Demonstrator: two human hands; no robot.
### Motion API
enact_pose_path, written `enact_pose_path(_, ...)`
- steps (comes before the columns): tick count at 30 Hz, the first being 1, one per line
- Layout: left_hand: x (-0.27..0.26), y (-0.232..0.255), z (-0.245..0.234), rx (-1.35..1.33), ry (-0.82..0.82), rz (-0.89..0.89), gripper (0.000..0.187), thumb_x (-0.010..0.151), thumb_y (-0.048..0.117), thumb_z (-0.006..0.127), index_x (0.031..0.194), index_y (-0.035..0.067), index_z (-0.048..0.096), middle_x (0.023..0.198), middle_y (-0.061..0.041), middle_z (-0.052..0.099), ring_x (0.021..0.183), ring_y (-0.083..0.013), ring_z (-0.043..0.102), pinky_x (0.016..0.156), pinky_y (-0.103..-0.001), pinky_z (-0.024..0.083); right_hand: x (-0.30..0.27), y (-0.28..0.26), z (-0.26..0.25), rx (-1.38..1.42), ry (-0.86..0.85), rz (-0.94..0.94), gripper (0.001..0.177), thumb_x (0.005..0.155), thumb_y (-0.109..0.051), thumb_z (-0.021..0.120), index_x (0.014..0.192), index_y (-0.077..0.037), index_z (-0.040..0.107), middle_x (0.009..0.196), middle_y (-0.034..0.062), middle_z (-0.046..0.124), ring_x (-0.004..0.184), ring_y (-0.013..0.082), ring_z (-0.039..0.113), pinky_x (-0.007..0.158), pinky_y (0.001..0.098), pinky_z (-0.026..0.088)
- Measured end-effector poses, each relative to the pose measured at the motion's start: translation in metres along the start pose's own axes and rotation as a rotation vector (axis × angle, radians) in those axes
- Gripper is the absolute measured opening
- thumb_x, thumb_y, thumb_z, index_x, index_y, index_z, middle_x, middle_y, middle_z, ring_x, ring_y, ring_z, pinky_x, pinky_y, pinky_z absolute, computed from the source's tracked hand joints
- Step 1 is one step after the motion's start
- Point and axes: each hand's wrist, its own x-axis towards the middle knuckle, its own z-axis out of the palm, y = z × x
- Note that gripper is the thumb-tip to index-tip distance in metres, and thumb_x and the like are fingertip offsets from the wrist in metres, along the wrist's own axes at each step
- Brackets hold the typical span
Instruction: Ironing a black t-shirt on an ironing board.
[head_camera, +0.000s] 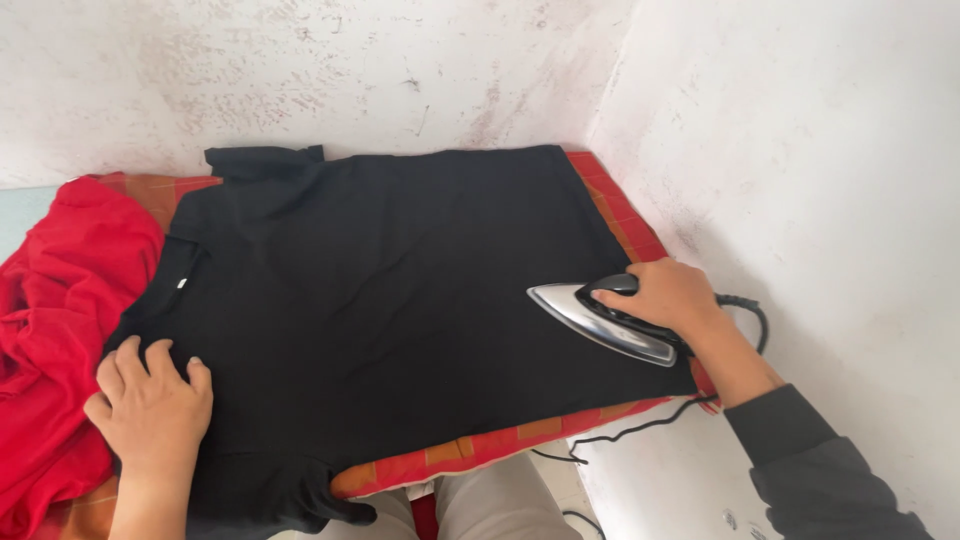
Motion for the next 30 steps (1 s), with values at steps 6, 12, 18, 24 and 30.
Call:
enact_pose_path(6, 0.031, -0.004, 0.012, -0.021, -0.097, -0.073, 0.050, 0.085, 0.047, 0.074, 0.129, 0.024, 0.067, 0.121, 0.005, 0.067, 0.105, -0.0171, 0.064, 0.069, -0.031, 0.049, -0.009, -0.012, 0.014, -0.072, -0.008, -0.151, 0.062, 0.074, -0.083, 0.055, 0.078, -0.022, 0.064, 0.072, -0.0019, 0.069, 0.077, 0.0209, 0.067, 0.066, 0.0361, 0.046)
enact_pose_path(12, 0.032, -0.009, 0.047, -0.295, -0.388, -0.214, 0.045, 0.096, 0.037, 0.074, 0.129, 0.010, 0.059, 0.100, -0.010, 0.074, 0.086, -0.0318, 0.074, 0.062, -0.044, 0.056, -0.007, -0.060, 0.037, -0.123, 0.036, -0.391, 0.066, 0.076, -0.086, 0.056, 0.081, -0.021, 0.062, 0.067, -0.0067, 0.065, 0.070, 0.0208, 0.066, 0.061, 0.0377, 0.048)
enact_pose_path(18, 0.031, -0.018, 0.054, -0.643, -0.547, -0.463, 0.024, 0.106, 0.027, 0.064, 0.118, 0.008, 0.058, 0.096, -0.020, 0.073, 0.082, -0.0484, 0.070, 0.066, -0.061, 0.051, 0.017, -0.119, 0.014, -0.060, 0.102, -0.370, 0.066, 0.078, -0.083, 0.057, 0.074, -0.018, 0.060, 0.063, -0.0033, 0.065, 0.067, 0.0237, 0.066, 0.059, 0.0375, 0.050)
enact_pose_path(24, 0.020, -0.012, 0.069, -0.627, -0.535, -0.540, 0.026, 0.107, 0.034, 0.063, 0.119, 0.013, 0.056, 0.094, -0.018, 0.075, 0.082, -0.0465, 0.071, 0.072, -0.059, 0.052, 0.005, -0.180, 0.004, -0.033, 0.037, -0.544, 0.065, 0.077, -0.082, 0.057, 0.090, -0.020, 0.072, 0.078, 0.0044, 0.075, 0.082, 0.0273, 0.074, 0.074, 0.0418, 0.056)
enact_pose_path(30, 0.021, -0.012, 0.067, -0.627, -0.543, -0.619, 0.026, 0.108, 0.040, 0.062, 0.120, 0.017, 0.058, 0.102, -0.011, 0.078, 0.088, -0.0416, 0.075, 0.079, -0.056, 0.057, -0.015, -0.236, 0.005, 0.011, 0.024, -0.713, 0.073, 0.081, -0.078, 0.057, 0.109, -0.013, 0.075, 0.090, 0.0136, 0.078, 0.089, 0.0320, 0.076, 0.080, 0.0438, 0.060)
